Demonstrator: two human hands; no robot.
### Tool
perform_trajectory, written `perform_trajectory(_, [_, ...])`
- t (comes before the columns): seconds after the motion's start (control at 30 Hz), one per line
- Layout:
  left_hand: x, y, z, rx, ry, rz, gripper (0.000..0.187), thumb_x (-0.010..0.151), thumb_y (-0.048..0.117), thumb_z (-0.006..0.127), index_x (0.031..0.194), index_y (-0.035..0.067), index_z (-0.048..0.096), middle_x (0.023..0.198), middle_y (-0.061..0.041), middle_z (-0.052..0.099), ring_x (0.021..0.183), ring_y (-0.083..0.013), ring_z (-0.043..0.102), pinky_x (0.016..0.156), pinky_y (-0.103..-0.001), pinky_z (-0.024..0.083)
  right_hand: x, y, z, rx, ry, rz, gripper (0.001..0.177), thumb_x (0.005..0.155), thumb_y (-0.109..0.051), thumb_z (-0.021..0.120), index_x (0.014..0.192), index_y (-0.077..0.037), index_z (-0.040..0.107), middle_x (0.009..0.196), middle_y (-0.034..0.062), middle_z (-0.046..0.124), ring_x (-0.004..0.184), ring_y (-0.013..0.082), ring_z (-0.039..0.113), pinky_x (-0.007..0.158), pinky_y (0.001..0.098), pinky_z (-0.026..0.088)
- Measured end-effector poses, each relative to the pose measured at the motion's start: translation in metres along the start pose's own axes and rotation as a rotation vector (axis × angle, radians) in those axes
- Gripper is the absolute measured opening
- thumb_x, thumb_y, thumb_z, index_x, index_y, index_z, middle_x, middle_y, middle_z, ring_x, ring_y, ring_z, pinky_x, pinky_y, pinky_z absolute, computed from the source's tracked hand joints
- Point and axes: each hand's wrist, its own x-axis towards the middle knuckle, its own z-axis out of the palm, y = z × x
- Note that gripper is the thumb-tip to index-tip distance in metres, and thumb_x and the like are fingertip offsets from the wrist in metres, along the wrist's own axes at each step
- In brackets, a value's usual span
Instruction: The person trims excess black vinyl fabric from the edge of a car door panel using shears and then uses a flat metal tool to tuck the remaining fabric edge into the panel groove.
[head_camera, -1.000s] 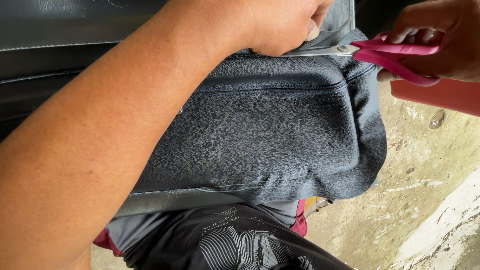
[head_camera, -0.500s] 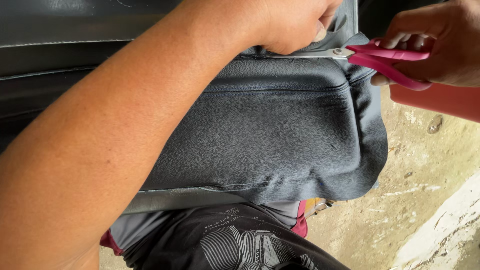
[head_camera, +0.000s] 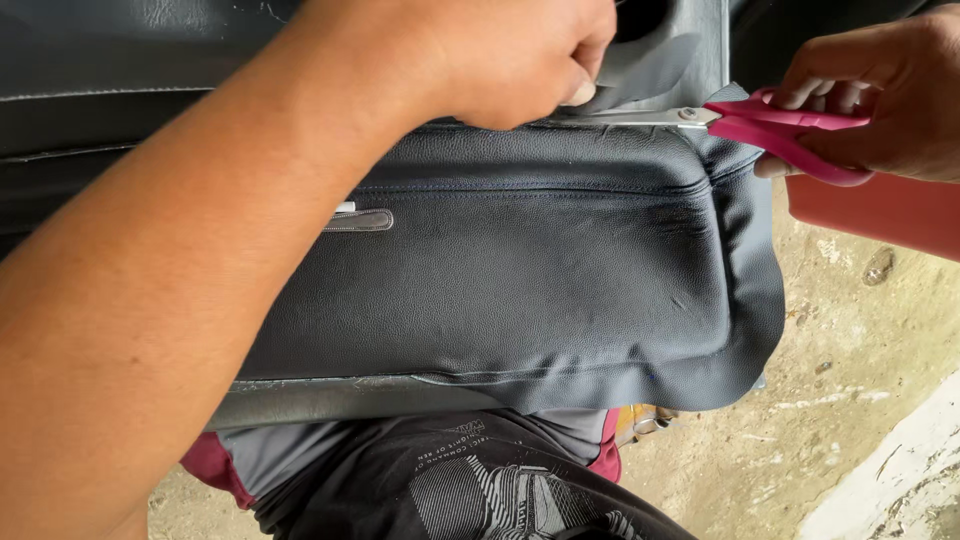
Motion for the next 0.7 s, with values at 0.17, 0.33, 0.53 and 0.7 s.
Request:
perform_trajectory(0.17, [0.01,-0.004,0.01,-0.066,0.009,0.043,0.017,0.096,0.03,0.068,0.103,0.017,0.076,0.083,-0.007,0.074,0.065,-0.0257,0.069,0.058,-0.045,0.053,0.006,-0.003,-0.002,0.131,-0.072,0.061,0.026,0.078,-0.007,0.084,0.102,-0.001,0.076,0.085,0.0149,0.079,0.071,0.0203,0.079,0.057,0.0338,0.06])
perform_trajectory(0.33, [0.012,-0.008,0.012,-0.041,0.065,0.117,0.017,0.095,0.028,0.07,0.101,0.014,0.076,0.079,-0.009,0.074,0.062,-0.0266,0.068,0.056,-0.046,0.052,0.009,-0.008,-0.001,0.088,-0.071,0.064,0.027,0.077,-0.008,0.086,0.102,-0.002,0.077,0.081,0.0149,0.079,0.069,0.0201,0.079,0.06,0.0324,0.063])
perform_trajectory(0.53, [0.014,-0.012,0.013,-0.009,0.052,0.109,0.014,0.093,0.024,0.068,0.099,0.014,0.077,0.08,-0.011,0.074,0.06,-0.0284,0.068,0.055,-0.047,0.053,0.013,-0.019,-0.006,0.161,-0.071,0.028,0.024,0.078,-0.012,0.084,0.099,-0.003,0.076,0.082,0.0116,0.079,0.067,0.0177,0.079,0.054,0.0325,0.058])
perform_trajectory(0.7, [0.016,-0.01,0.013,-0.009,0.023,0.103,0.015,0.092,0.024,0.068,0.097,0.014,0.078,0.078,-0.011,0.073,0.058,-0.0279,0.067,0.054,-0.046,0.053,0.021,-0.035,-0.01,-0.119,-0.149,0.133,0.038,0.073,-0.021,0.093,0.104,-0.006,0.078,0.072,0.0098,0.078,0.064,0.0154,0.078,0.056,0.0288,0.063])
